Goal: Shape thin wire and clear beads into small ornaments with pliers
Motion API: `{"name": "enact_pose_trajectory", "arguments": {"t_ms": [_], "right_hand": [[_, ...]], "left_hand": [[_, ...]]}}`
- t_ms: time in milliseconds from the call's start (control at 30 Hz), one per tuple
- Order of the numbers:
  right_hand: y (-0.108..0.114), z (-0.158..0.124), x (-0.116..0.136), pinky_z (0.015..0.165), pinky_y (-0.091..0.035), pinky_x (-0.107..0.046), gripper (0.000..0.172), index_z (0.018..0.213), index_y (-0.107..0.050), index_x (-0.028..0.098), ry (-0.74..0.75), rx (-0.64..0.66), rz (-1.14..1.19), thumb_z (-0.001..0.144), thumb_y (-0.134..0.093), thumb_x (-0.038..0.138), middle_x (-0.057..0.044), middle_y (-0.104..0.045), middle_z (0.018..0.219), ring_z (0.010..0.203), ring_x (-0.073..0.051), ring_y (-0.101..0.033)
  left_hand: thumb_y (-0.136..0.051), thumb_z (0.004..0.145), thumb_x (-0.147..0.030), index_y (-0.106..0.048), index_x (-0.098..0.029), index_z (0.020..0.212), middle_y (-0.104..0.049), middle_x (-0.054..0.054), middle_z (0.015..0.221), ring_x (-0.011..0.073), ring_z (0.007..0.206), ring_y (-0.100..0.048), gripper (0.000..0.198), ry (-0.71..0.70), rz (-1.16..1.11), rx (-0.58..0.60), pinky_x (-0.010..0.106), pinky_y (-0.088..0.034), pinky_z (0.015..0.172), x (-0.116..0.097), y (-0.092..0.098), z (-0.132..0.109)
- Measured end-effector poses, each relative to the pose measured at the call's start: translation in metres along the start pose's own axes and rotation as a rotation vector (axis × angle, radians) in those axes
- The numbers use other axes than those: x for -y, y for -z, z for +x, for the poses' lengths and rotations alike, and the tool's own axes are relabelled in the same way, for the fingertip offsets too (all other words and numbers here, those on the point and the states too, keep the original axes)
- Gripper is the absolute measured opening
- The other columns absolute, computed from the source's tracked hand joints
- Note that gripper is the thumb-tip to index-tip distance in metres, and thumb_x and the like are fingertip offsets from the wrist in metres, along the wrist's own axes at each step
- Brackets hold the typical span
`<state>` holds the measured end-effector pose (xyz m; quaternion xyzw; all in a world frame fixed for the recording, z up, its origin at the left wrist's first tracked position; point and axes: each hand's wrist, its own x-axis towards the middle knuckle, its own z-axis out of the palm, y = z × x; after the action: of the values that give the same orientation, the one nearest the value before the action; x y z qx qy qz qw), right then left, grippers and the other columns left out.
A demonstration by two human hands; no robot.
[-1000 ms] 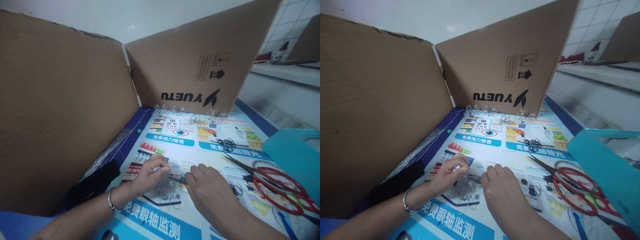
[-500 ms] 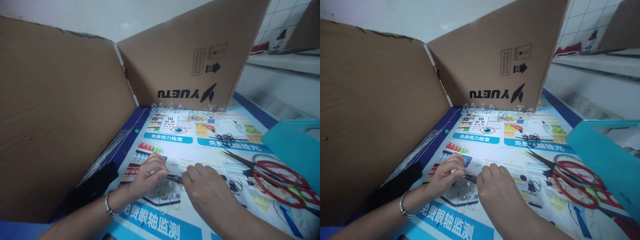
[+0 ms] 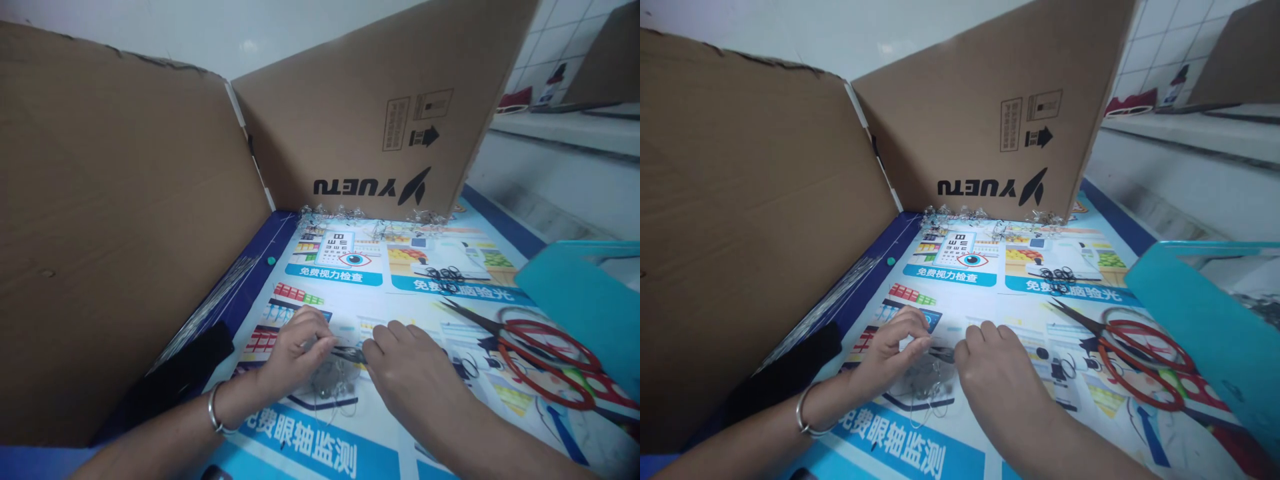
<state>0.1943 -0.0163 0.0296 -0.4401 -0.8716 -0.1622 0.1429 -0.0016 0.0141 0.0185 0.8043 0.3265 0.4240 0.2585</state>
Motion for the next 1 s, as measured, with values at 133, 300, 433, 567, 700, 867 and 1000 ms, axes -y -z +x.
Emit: {"name": "enact_pose_trajectory", "arguments": {"t_ms": [133, 300, 433, 567, 700, 867, 1000], "right_hand": [[0.011, 0.001, -0.014, 0.062, -0.025, -0.031, 0.008, 0.068, -0.057, 0.020, -0.079, 0.063, 0.072, 0.075, -0.058, 0.015, -0.002, -0.055, 0.069, 0.067, -0.018, -0.046], [0.017, -0.013, -0.016, 0.064, -0.027, -0.030, 0.003, 0.073, -0.060, 0.020, -0.173, 0.098, 0.110, 0.076, -0.059, 0.019, -0.003, -0.058, 0.073, 0.070, -0.019, -0.048], [0.016, -0.027, -0.003, 0.064, -0.028, -0.030, 0.002, 0.074, -0.059, 0.021, -0.177, 0.099, 0.190, 0.075, -0.060, 0.019, -0.002, -0.058, 0.074, 0.072, -0.020, -0.049], [0.013, -0.035, 0.010, 0.066, -0.028, -0.029, 0.004, 0.073, -0.059, 0.020, -0.157, 0.106, 0.194, 0.075, -0.060, 0.017, -0.001, -0.057, 0.073, 0.072, -0.018, -0.048], [0.009, -0.040, 0.014, 0.065, -0.027, -0.029, 0.004, 0.070, -0.060, 0.020, -0.181, 0.112, 0.139, 0.073, -0.063, 0.017, -0.002, -0.057, 0.072, 0.071, -0.018, -0.048], [0.008, -0.042, 0.016, 0.066, -0.027, -0.030, 0.003, 0.072, -0.062, 0.020, -0.216, 0.162, 0.123, 0.073, -0.064, 0.018, -0.002, -0.058, 0.073, 0.073, -0.018, -0.048], [0.006, -0.042, 0.017, 0.067, -0.027, -0.030, 0.003, 0.073, -0.063, 0.019, -0.223, 0.190, 0.102, 0.076, -0.063, 0.019, -0.002, -0.059, 0.075, 0.074, -0.018, -0.049]], "left_hand": [[-0.051, 0.086, -0.019, -0.054, -0.017, 0.068, -0.054, 0.002, 0.066, 0.0157, 0.070, -0.050, 0.018, 0.016, 0.003, -0.045, 0.031, -0.042, 0.070, 0.002, 0.001, 0.001], [-0.052, 0.084, -0.019, -0.054, -0.016, 0.066, -0.054, 0.002, 0.066, 0.0158, 0.070, -0.050, 0.019, 0.047, -0.039, -0.078, 0.031, -0.041, 0.069, 0.002, 0.001, 0.001], [-0.053, 0.083, -0.021, -0.054, -0.016, 0.065, -0.054, 0.002, 0.066, 0.0158, 0.069, -0.050, 0.019, 0.091, -0.057, -0.098, 0.031, -0.041, 0.070, 0.000, 0.002, 0.001], [-0.053, 0.084, -0.021, -0.055, -0.016, 0.068, -0.055, 0.003, 0.070, 0.0162, 0.073, -0.051, 0.017, 0.090, -0.078, -0.069, 0.032, -0.042, 0.073, -0.001, 0.004, -0.001], [-0.052, 0.085, -0.021, -0.055, -0.016, 0.069, -0.056, 0.003, 0.071, 0.0163, 0.074, -0.052, 0.017, 0.053, -0.093, -0.034, 0.032, -0.042, 0.074, -0.002, 0.007, -0.002], [-0.052, 0.086, -0.022, -0.058, -0.016, 0.072, -0.056, 0.004, 0.071, 0.0167, 0.075, -0.053, 0.017, -0.039, -0.112, 0.006, 0.033, -0.043, 0.075, 0.001, 0.011, -0.004], [-0.053, 0.086, -0.020, -0.062, -0.017, 0.079, -0.060, 0.005, 0.075, 0.0177, 0.081, -0.054, 0.012, -0.134, -0.096, 0.068, 0.035, -0.043, 0.079, 0.009, 0.016, -0.007]]}}
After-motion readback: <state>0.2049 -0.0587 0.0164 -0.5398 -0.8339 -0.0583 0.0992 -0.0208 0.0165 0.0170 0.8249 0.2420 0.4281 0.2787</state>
